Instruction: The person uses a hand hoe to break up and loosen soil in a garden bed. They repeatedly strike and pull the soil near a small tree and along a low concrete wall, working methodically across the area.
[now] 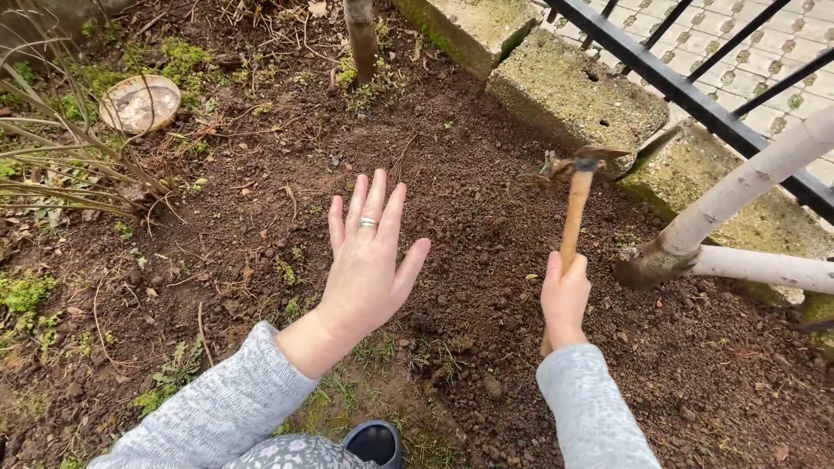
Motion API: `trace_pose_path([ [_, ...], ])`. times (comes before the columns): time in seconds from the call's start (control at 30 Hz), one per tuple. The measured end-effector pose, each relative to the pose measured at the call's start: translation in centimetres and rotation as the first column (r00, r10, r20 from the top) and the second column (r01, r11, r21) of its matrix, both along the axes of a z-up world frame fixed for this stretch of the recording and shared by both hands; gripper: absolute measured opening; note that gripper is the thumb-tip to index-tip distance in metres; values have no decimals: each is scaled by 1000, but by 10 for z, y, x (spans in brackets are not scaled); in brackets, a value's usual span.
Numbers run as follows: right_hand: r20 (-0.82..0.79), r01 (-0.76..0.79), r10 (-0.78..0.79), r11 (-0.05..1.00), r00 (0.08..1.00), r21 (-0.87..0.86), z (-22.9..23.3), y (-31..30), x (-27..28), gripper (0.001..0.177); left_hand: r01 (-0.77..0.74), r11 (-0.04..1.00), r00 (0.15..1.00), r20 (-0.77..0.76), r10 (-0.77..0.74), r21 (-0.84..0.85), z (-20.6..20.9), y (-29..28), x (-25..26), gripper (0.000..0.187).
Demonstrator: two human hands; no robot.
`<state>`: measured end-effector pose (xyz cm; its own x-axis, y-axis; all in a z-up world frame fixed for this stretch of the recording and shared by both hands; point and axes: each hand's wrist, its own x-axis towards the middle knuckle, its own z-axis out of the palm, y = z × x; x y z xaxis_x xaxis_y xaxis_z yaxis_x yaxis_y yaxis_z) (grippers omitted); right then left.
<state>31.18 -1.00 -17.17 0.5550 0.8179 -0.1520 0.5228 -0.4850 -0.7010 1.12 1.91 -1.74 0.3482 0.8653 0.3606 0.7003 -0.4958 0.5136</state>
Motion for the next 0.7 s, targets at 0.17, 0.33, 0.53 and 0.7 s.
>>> trace_pose_path([
  [0.17,-319,40,-73,993,945,-108,-25,-6,1,41,21,1000,1000,-1,-21,7,0,-1,5,68],
  [0.33,-587,-123,-59,956,807,-265,21,-46,-38,46,26,998,1000,16,-26,-49,0,-2,8,66],
  [0.53,-459,-158,61,972,886,-175,23,-48,-23,37,36,999,999,11,-35,-15,-5,4,12,67],
  [0.7,-268,-8,-76,954,960,-299,-25,-31,9,39,31,1000,999,11,-31,-4,-1,3,9,67],
])
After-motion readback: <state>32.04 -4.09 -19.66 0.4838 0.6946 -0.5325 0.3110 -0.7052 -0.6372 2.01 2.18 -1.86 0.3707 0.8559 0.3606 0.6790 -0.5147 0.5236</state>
